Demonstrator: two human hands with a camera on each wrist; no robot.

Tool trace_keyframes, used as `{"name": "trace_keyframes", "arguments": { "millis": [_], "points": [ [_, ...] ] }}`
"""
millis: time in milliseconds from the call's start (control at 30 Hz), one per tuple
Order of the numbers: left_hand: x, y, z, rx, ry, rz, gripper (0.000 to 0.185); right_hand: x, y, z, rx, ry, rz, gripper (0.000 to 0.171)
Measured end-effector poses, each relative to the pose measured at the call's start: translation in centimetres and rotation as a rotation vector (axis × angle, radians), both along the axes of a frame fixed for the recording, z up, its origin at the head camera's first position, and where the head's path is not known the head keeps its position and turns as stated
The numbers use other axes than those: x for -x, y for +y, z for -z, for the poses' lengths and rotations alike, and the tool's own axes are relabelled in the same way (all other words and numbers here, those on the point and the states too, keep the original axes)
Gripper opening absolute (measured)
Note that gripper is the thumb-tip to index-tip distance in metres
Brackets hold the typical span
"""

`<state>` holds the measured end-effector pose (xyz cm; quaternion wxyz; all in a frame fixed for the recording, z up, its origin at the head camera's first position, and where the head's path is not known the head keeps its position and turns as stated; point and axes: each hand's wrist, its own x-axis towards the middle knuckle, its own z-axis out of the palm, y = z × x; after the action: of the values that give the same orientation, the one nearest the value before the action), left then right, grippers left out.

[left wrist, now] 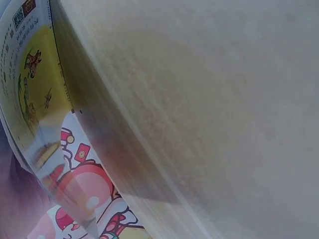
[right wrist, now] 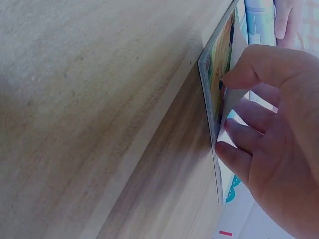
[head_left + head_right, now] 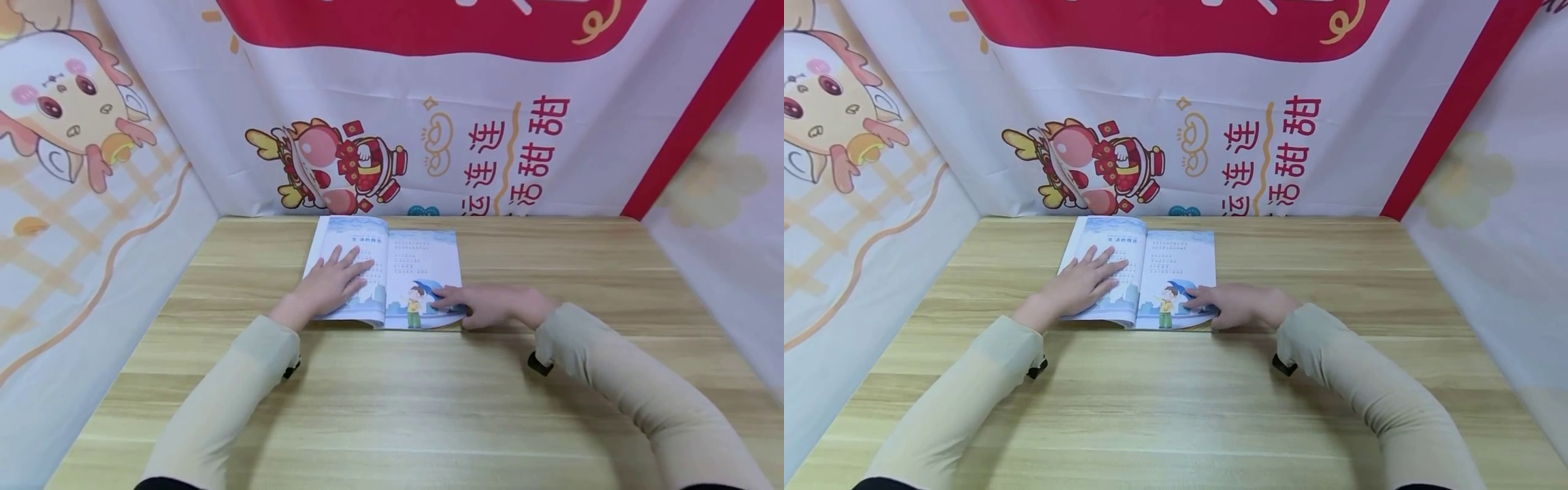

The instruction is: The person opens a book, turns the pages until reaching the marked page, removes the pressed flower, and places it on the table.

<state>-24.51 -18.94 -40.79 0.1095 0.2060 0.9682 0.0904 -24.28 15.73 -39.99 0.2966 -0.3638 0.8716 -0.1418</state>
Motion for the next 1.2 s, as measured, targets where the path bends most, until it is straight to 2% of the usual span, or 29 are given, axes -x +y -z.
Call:
{"name": "trace_keyframes", "arguments": {
  "millis": [167, 433, 733, 933, 1200],
  "points": [
    [0.0, -0.1, 0.1, -0.008, -0.004, 0.000, 0.057, 0.1, -0.1, 0.2, 0.023, 0.047, -0.016, 0.060],
    [0.2, -0.1, 0.4, -0.009, -0.003, 0.005, 0.057, 0.3, 0.1, 0.1, 0.069, 0.074, 0.008, 0.051],
    [0.2, -0.2, 0.4, -0.019, -0.016, 0.001, 0.056, 1.5, 1.0, 0.1, 0.144, 0.131, 0.036, 0.033],
    [0.1, -0.1, 0.2, -0.023, -0.022, 0.001, 0.057, 1.7, 1.0, 0.1, 0.219, 0.155, 0.148, 0.028],
    [0.0, 0.0, 0.2, -0.021, -0.014, 0.002, 0.057, 1.8, -0.6, 0.7, 0.356, 0.199, 0.382, 0.042]
  ]
}}
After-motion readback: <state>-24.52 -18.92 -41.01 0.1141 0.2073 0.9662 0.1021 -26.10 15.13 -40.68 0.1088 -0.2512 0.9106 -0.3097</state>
